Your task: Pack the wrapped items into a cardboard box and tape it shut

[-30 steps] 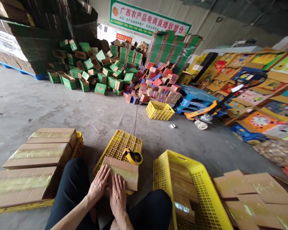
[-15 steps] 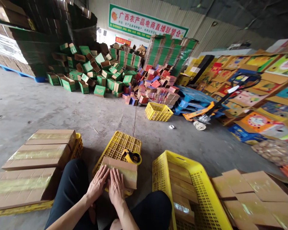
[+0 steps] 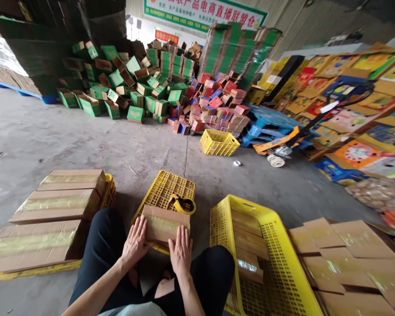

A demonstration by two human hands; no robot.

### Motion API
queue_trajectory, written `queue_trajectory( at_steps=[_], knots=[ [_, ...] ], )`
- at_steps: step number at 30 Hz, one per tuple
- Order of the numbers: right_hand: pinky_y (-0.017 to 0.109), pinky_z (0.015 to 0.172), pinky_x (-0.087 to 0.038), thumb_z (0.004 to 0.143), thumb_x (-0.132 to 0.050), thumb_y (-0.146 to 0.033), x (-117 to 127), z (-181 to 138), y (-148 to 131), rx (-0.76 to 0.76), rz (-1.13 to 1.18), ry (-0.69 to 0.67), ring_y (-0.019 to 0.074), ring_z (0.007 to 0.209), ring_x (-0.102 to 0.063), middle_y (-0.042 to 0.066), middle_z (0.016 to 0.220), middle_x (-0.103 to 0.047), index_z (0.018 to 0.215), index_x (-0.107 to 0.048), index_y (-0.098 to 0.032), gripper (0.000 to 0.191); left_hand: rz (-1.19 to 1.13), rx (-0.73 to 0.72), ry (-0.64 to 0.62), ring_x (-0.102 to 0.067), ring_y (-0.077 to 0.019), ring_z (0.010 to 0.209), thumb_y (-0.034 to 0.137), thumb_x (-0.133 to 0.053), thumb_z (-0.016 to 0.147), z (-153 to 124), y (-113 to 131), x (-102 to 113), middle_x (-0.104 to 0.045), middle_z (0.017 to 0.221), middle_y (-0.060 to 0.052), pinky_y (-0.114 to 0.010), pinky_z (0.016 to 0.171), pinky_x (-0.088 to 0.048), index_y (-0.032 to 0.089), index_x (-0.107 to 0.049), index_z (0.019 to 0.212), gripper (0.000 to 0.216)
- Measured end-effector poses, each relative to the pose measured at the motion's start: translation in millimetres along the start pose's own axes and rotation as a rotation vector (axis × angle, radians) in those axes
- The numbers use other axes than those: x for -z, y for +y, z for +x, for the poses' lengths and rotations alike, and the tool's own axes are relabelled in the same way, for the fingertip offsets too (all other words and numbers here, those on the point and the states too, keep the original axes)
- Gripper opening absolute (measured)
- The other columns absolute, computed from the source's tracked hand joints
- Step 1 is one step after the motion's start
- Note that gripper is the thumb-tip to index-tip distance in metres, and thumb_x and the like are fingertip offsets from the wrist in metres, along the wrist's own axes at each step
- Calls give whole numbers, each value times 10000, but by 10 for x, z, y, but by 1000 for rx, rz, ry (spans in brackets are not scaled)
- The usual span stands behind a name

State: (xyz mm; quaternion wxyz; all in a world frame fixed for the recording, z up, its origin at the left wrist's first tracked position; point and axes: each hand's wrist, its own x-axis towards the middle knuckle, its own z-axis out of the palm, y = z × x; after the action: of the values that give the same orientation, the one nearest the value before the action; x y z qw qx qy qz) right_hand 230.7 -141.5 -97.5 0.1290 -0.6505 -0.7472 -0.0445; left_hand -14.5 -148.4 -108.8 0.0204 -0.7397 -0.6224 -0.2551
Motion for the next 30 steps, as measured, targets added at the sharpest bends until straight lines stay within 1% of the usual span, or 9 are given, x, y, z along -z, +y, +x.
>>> queue_trajectory(
  at_steps=[3, 6, 9, 12, 14, 17, 20, 26, 30],
  knots=[
    [570, 1192, -424, 1100, -245, -659, -7, -3, 0, 38, 16, -76, 366, 1584, -362, 177, 1716, -362, 1691, -350, -142, 792, 19, 29, 0, -270, -452, 1609, 512, -681, 897, 54, 117, -39, -262, 1724, -318, -608, 1228, -362, 38, -66, 1710, 1124],
    [613, 1198, -390, 1085, -280, -678, -1, -9, 14, 65, 10, -118, 385, 1602, -310, 175, 1738, -323, 1708, -313, -186, 794, 45, 62, -8, -212, -529, 1601, 552, -752, 818, 126, 281, -122, -169, 1719, -382, -669, 1215, -329, -7, -108, 1691, 1221],
    [706, 1177, -346, 1101, -328, -596, 20, -12, -2, 62, -25, -101, 415, 1595, -301, 188, 1734, -331, 1713, -302, -236, 711, 67, 60, -30, -133, -594, 1590, 561, -802, 767, 172, 422, -208, -168, 1715, -391, -746, 1207, -259, -1, -173, 1683, 1245],
    [764, 1173, -291, 1094, -438, -488, 45, 20, -72, 63, -43, -41, 442, 1559, -350, 208, 1715, -361, 1689, -370, -272, 636, 58, 50, -51, -102, -620, 1581, 526, -837, 753, 179, 456, -245, -197, 1707, -393, -765, 1210, -227, -6, -215, 1673, 1231],
    [731, 1195, -294, 1055, -553, -467, 48, 62, -136, 75, -21, -7, 457, 1526, -389, 211, 1704, -375, 1654, -445, -296, 633, 44, 36, -68, -140, -597, 1585, 471, -811, 801, 164, 406, -227, -246, 1710, -357, -741, 1219, -248, 32, -228, 1681, 1144],
    [641, 1208, -354, 984, -695, -436, 16, 116, -206, 75, 28, 34, 474, 1494, -417, 204, 1697, -370, 1602, -533, -306, 652, 31, -25, -112, -288, -516, 1570, 351, -714, 888, 137, 292, -152, -390, 1676, -267, -682, 1239, -290, 109, -245, 1695, 964],
    [602, 1197, -400, 956, -750, -367, -31, 114, -204, 77, 43, 90, 478, 1511, -392, 187, 1702, -347, 1534, -611, -291, 600, 38, -64, -144, -356, -476, 1542, 312, -692, 891, 130, 243, -70, -453, 1632, -239, -672, 1248, -294, 118, -259, 1696, 934],
    [552, 1201, -442, 1033, -642, -308, -43, 46, -81, 205, 46, 163, 400, 1521, -426, 160, 1662, -421, 1408, -705, -251, 385, 50, -63, -157, -285, -489, 1569, 349, -734, 856, 134, 278, 10, -406, 1657, -242, -693, 1253, -267, 134, -244, 1706, 1004],
    [553, 1190, -463, 1068, -566, -301, 15, 50, -26, 244, 57, 139, 378, 1503, -463, 153, 1593, -517, 1364, -731, -235, 345, 51, -80, -184, -263, -491, 1585, 320, -763, 811, 122, 241, 26, -363, 1692, -227, -693, 1245, -284, 190, -224, 1712, 1058]
  ],
)
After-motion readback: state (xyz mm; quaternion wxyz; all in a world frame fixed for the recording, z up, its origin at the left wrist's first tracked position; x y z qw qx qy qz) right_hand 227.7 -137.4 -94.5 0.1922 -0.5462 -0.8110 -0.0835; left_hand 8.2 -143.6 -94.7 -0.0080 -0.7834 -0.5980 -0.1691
